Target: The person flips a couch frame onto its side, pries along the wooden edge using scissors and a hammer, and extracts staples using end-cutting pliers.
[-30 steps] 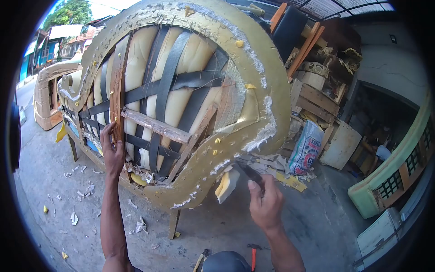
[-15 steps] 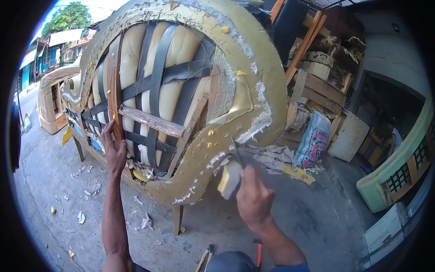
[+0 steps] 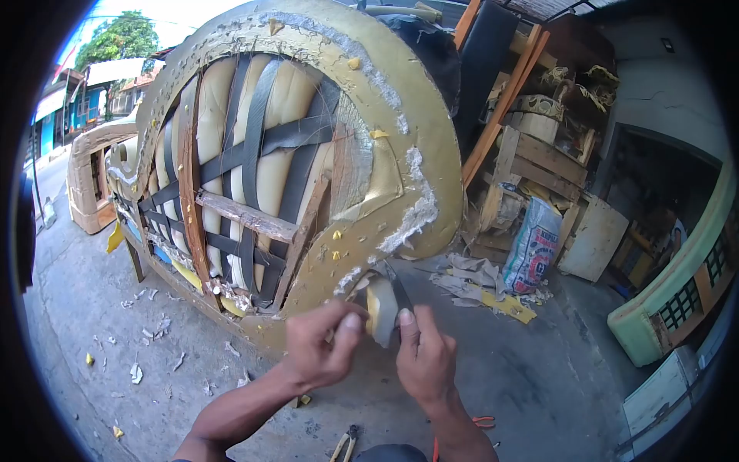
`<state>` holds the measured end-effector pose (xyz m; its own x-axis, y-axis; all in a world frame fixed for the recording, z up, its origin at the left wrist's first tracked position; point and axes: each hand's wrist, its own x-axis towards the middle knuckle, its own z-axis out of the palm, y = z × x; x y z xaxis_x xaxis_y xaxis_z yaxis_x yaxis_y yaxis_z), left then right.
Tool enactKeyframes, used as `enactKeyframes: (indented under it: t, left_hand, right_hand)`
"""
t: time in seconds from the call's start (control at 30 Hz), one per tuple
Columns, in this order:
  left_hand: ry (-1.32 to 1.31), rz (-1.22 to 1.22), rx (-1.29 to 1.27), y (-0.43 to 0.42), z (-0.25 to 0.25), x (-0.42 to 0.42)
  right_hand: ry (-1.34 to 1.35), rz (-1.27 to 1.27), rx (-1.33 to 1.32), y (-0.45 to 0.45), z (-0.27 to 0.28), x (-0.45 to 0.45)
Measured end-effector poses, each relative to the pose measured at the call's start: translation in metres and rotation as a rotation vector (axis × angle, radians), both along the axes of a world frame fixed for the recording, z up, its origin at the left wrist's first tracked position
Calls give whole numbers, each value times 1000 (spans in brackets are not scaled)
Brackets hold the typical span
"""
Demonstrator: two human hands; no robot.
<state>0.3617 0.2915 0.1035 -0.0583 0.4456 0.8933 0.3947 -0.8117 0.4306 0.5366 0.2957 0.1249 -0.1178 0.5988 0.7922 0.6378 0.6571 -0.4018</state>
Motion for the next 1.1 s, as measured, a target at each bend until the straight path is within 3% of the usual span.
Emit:
enactKeyframes:
  t: [0.07,0.17,0.23,0.47,0.53,0.63,0.7,0.83,0.9,0.97,1.1]
  left_hand:
    - [50,-4,97,-3,-1,28]
    - [-100,-7,-9,-4,-3,51]
    - [-358,-72,-219,-1,-6,63]
    - [-385,-142,-287,11,-4,66]
    - [-625,-492,-550,17,-3,63]
    - [-727,-583,-619,11,8,66]
    - [-801,-645,-650,13,12,68]
    - [-1011,-702,-601,19,15,84]
    - [-995,-704,-615,20,14,83]
    - [-976,-709,-615,24,16,86]
    - [-1039,-678,-499,36,17,84]
  right_hand:
    - [-34,3,-3,-4,0,3]
    - [-67,-11,-31,-2,2,2]
    - [-75,-19,-38,1,5,2]
    - [-160,-141,-76,-15,16,-4]
    - [-178,-163,-106,-17,19,-7]
    - [-142,-124,-119,-9,21,-6]
    - [-44,144,-64,7,17,4]
    - [-184,-63,67,23,8,11]
    - [-143,212,-89,35,19,21]
    - [-187,97,26,37,16,22]
    - [-173,366,-63,59,45,29]
